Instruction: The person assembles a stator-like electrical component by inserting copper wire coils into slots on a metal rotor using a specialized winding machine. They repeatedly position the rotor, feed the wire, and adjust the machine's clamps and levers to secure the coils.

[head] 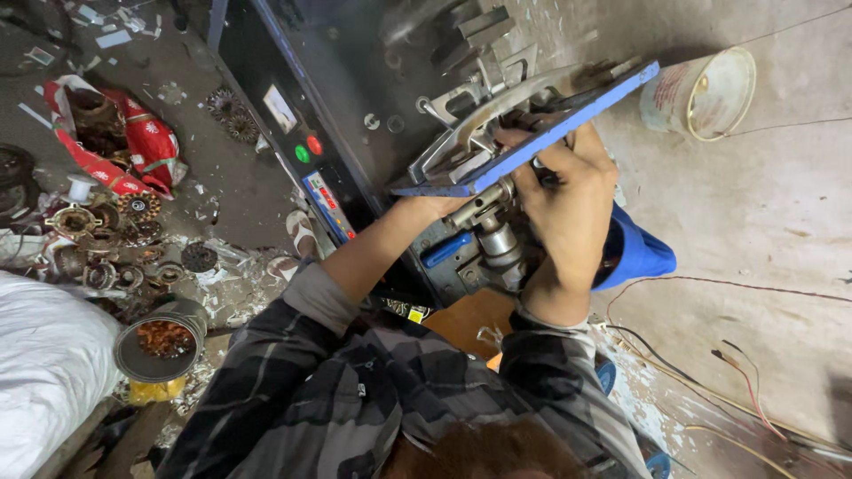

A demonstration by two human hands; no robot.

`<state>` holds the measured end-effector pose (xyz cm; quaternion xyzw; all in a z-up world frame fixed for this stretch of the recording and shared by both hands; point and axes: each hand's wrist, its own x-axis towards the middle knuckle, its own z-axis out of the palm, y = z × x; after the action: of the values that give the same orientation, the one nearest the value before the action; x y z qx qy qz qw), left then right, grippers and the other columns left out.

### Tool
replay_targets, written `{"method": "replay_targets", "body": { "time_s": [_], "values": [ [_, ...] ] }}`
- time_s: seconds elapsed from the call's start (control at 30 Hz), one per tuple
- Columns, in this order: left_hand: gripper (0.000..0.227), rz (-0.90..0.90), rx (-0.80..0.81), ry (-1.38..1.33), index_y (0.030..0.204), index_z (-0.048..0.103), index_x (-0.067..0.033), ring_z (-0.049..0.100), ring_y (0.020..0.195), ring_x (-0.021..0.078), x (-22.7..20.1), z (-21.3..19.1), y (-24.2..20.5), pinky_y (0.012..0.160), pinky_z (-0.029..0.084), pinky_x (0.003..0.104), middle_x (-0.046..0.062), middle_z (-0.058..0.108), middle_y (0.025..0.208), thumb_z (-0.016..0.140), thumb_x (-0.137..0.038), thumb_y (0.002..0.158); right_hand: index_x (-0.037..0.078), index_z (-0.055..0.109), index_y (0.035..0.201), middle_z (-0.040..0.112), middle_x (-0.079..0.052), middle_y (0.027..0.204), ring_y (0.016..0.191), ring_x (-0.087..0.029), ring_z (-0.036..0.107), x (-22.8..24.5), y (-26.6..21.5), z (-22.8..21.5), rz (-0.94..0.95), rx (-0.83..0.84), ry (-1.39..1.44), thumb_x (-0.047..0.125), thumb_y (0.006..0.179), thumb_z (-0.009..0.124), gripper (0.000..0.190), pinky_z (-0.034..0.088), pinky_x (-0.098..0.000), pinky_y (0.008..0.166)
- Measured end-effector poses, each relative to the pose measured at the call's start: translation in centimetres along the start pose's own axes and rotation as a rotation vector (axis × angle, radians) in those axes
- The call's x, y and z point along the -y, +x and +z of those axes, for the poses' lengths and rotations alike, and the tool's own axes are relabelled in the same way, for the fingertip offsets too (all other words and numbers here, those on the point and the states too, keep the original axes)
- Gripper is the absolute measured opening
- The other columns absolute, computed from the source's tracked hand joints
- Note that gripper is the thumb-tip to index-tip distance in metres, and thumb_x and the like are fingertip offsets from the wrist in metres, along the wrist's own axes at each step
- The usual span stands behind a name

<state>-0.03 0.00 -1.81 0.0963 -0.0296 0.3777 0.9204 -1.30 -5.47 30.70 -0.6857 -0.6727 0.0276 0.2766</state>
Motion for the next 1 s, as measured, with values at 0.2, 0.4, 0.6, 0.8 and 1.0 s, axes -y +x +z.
{"method": "replay_targets", "body": {
  "time_s": [0.2, 0.4, 0.6, 0.8, 1.0],
  "values": [
    [0.032, 0.042, 0.035, 0.004, 0.126, 0.062, -0.0064, 0.066, 0.107, 0.0170, -0.6, 1.4, -0.5, 0.095, 0.059, 0.033, 0.007, 0.066, 0.116, 0.072, -0.010, 0.096, 0.009, 0.078, 0.116, 0.069, -0.013, 0.112, 0.106, -0.029, 0.068, 0.0, 0.1, -0.2, -0.038, 0.006, -0.005, -0.005, 0.080, 0.083, 0.038, 0.053, -0.0355, 0.092],
    [0.025, -0.025, -0.054, 0.016, 0.122, 0.063, -0.0054, 0.066, 0.103, 0.0163, -1.6, 2.7, -0.5, 0.090, 0.059, 0.031, 0.008, 0.066, 0.112, 0.072, -0.011, 0.100, 0.009, 0.078, 0.116, 0.070, -0.012, 0.115, 0.108, -0.028, 0.070, 0.0, 0.1, 0.0, -0.029, 0.005, 0.032, -0.005, 0.084, 0.083, 0.036, 0.054, -0.0348, 0.095],
    [0.022, -0.073, -0.069, -0.025, 0.119, 0.064, -0.0078, 0.065, 0.099, 0.0123, -1.5, 2.5, -0.2, 0.085, 0.058, 0.027, 0.004, 0.065, 0.108, 0.070, -0.015, 0.100, 0.009, 0.078, 0.117, 0.069, -0.013, 0.116, 0.109, -0.029, 0.068, 0.0, 0.1, -0.1, -0.036, 0.013, 0.020, -0.007, 0.081, 0.082, 0.039, 0.053, -0.0352, 0.095],
    [0.016, -0.074, -0.062, -0.013, 0.112, 0.065, -0.0094, 0.064, 0.094, 0.0121, -1.3, 2.1, -0.2, 0.080, 0.056, 0.028, 0.002, 0.064, 0.103, 0.071, -0.017, 0.100, 0.009, 0.078, 0.116, 0.069, -0.014, 0.117, 0.107, -0.028, 0.069, 0.0, 0.1, -0.1, -0.032, 0.003, 0.031, -0.007, 0.081, 0.082, 0.038, 0.053, -0.0347, 0.095],
    [0.015, -0.030, -0.016, 0.001, 0.111, 0.065, -0.0102, 0.064, 0.095, 0.0113, -1.5, 1.9, -0.6, 0.081, 0.056, 0.027, 0.001, 0.065, 0.103, 0.072, -0.016, 0.099, 0.009, 0.079, 0.114, 0.069, -0.014, 0.114, 0.103, -0.028, 0.069, 0.0, 0.0, 0.0, -0.005, -0.005, 0.027, -0.006, 0.083, 0.082, 0.034, 0.053, -0.0345, 0.092]
  ]
}}
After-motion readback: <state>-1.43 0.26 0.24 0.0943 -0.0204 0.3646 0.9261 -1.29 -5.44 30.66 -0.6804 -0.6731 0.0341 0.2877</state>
